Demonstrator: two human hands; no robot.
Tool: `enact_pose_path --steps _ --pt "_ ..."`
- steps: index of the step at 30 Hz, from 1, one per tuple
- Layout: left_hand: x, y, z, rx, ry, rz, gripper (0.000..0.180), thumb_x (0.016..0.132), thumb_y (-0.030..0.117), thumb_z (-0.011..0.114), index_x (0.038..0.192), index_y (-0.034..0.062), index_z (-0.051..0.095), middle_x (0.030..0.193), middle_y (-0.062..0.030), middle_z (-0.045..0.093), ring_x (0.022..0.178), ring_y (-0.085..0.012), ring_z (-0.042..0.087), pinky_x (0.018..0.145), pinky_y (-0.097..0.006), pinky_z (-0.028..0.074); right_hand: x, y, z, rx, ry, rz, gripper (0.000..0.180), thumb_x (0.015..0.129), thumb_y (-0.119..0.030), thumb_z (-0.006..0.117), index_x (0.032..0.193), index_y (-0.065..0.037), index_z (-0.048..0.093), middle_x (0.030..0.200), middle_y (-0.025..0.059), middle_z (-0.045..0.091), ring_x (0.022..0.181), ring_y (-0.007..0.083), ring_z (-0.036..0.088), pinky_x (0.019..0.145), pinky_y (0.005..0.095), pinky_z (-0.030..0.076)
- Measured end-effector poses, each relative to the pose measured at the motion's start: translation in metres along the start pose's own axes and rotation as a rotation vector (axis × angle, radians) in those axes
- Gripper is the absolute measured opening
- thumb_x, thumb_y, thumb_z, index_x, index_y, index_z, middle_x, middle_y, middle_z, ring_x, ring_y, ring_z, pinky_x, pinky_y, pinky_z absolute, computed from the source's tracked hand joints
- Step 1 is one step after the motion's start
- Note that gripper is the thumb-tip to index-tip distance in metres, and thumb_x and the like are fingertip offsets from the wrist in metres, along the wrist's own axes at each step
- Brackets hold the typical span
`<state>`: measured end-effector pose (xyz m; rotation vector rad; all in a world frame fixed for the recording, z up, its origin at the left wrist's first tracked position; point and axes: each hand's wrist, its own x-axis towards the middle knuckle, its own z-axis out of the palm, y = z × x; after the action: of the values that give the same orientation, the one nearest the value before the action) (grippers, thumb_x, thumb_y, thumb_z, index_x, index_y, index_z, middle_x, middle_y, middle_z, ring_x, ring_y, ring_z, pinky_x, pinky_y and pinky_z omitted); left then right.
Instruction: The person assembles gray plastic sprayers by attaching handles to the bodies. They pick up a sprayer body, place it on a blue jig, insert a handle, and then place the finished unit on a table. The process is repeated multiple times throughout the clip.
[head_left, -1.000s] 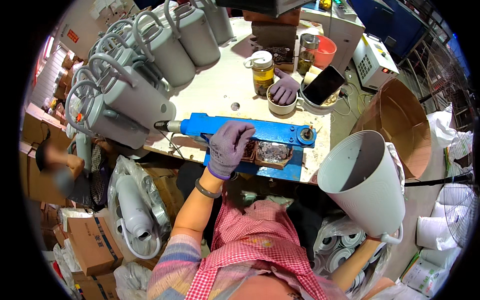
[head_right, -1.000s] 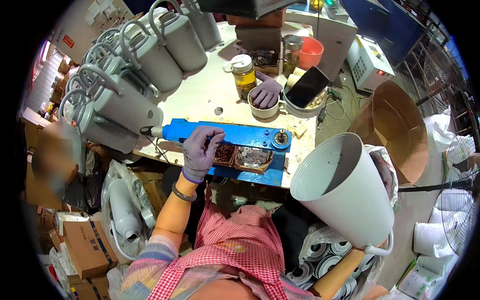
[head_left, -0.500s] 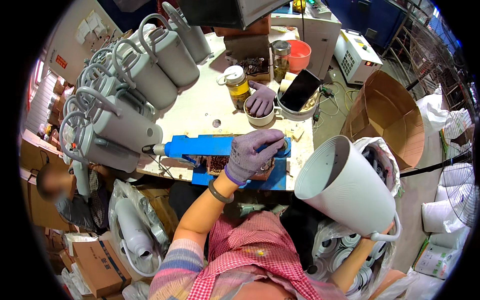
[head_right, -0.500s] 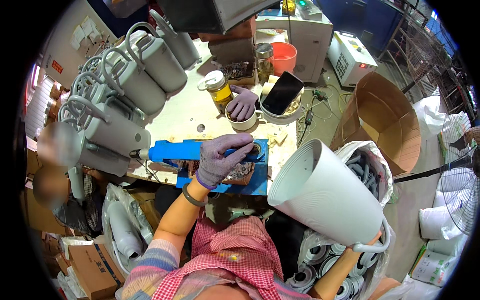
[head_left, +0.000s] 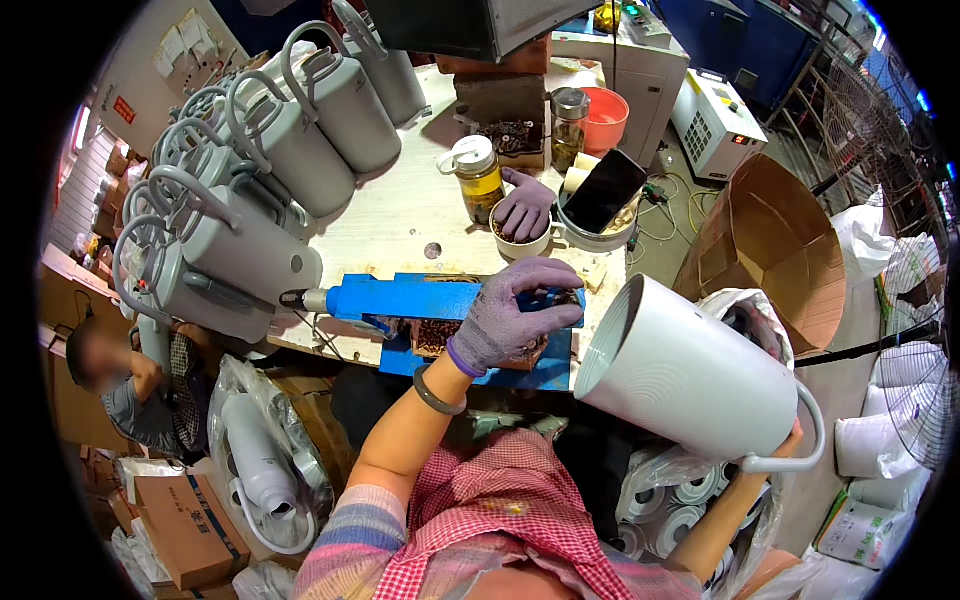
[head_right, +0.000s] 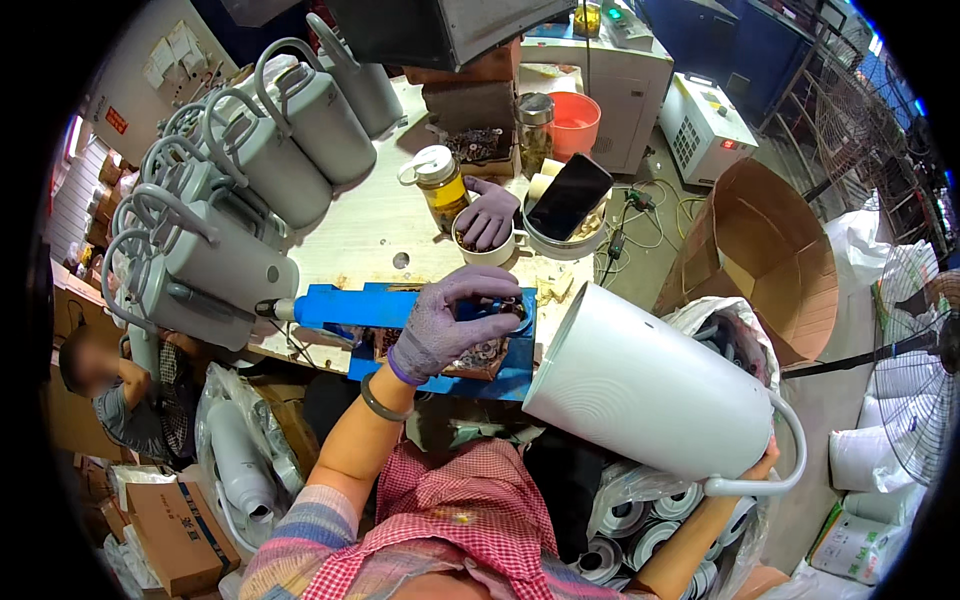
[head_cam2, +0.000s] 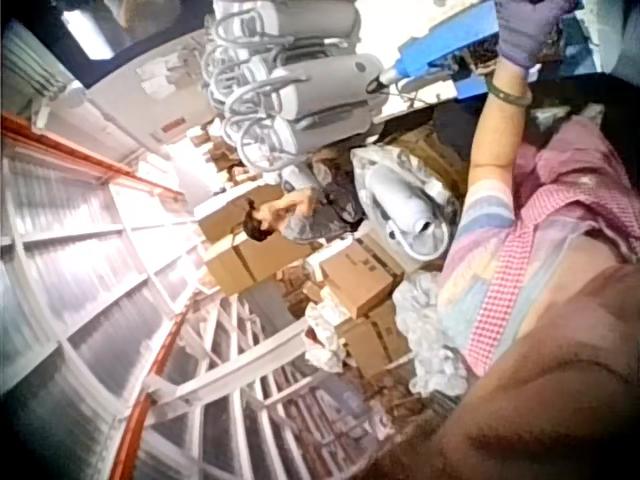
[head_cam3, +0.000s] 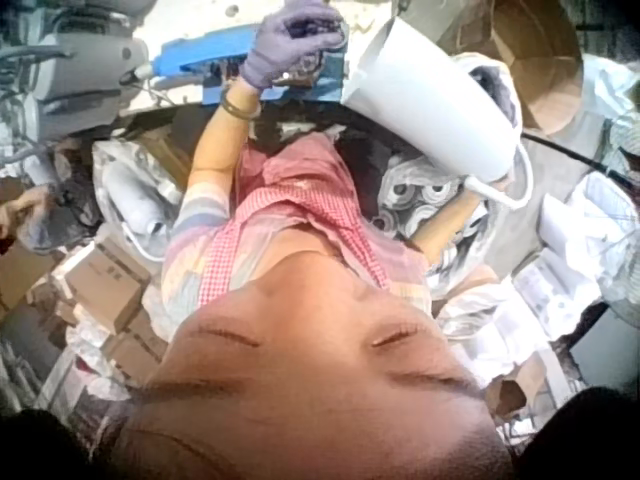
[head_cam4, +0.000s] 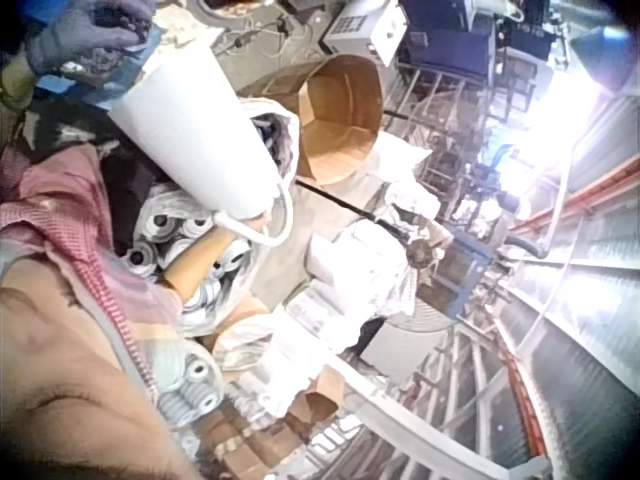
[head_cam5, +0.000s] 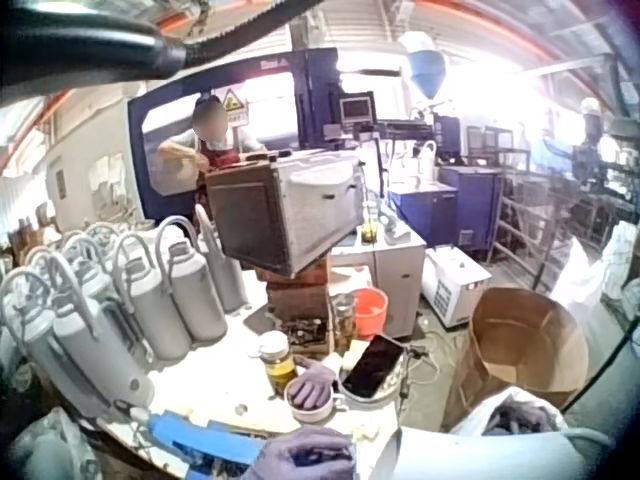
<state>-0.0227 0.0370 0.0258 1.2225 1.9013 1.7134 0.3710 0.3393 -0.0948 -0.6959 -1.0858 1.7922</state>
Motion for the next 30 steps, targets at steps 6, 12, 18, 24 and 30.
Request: enact_pose_path --steps 6,12,18,24,30 --pt "-0.003 -0.005 0.007 -0.077 0.088 -0.068 0.023 0.083 0.011 0.077 0.104 0.0036 0.073 0.117 -0.012 0.066 0.106 -0.018 0.063 0.095 -0.032 0.05 0.016 -0.008 0.027 -0.008 0.097 0.037 0.053 0.093 -0.04 0.042 0.127 -0.002 0.058 0.118 0.0117 0.065 0.108 0.0225 0.063 0.089 0.0355 0.052" --pt "-0.028 0.004 -0.008 -0.212 0.018 -0.151 0.069 0.089 0.015 0.071 0.148 0.0029 0.038 0.131 -0.0113 0.057 0.117 -0.0208 0.057 0.105 -0.035 0.043 0.034 -0.017 0.068 -0.064 0.076 -0.01 0.054 0.092 -0.04 0.043 0.126 -0.001 0.058 0.118 0.0126 0.065 0.106 0.0229 0.063 0.089 0.0357 0.052" --pt "-0.087 -0.003 0.001 0.042 0.035 -0.236 0.034 0.087 0.005 0.055 0.12 -0.0019 0.056 0.111 -0.0215 0.064 0.107 -0.0318 0.062 0.093 -0.038 0.049 0.043 -0.004 0.167 -0.331 -0.077 -0.192 0.059 0.087 -0.039 0.04 0.125 0.003 0.057 0.116 0.0147 0.062 0.109 0.0244 0.058 0.096 0.0358 0.045" --pt "-0.137 -0.043 -0.06 0.226 0.612 -0.377 0.031 0.096 0.029 0.06 0.091 -0.001 0.065 0.082 -0.0057 0.065 0.072 -0.0144 0.057 0.063 -0.032 0.044 0.029 0.076 0.258 -0.341 -0.433 -0.205 0.07 0.078 -0.05 0.049 0.122 0.004 0.056 0.116 0.0159 0.057 0.11 0.0253 0.053 0.099 0.0367 0.039" --pt "-0.155 -0.065 -0.085 0.346 0.637 -0.462 0.022 0.076 0.022 0.07 0.078 0.0012 0.062 0.073 -0.016 0.065 0.075 -0.035 0.061 0.063 -0.044 0.052 0.027 0.116 0.27 -0.328 -0.476 -0.319 0.064 0.08 -0.05 0.048 0.113 0.003 0.057 0.114 0.0204 0.057 0.108 0.0293 0.054 0.099 0.0408 0.039"
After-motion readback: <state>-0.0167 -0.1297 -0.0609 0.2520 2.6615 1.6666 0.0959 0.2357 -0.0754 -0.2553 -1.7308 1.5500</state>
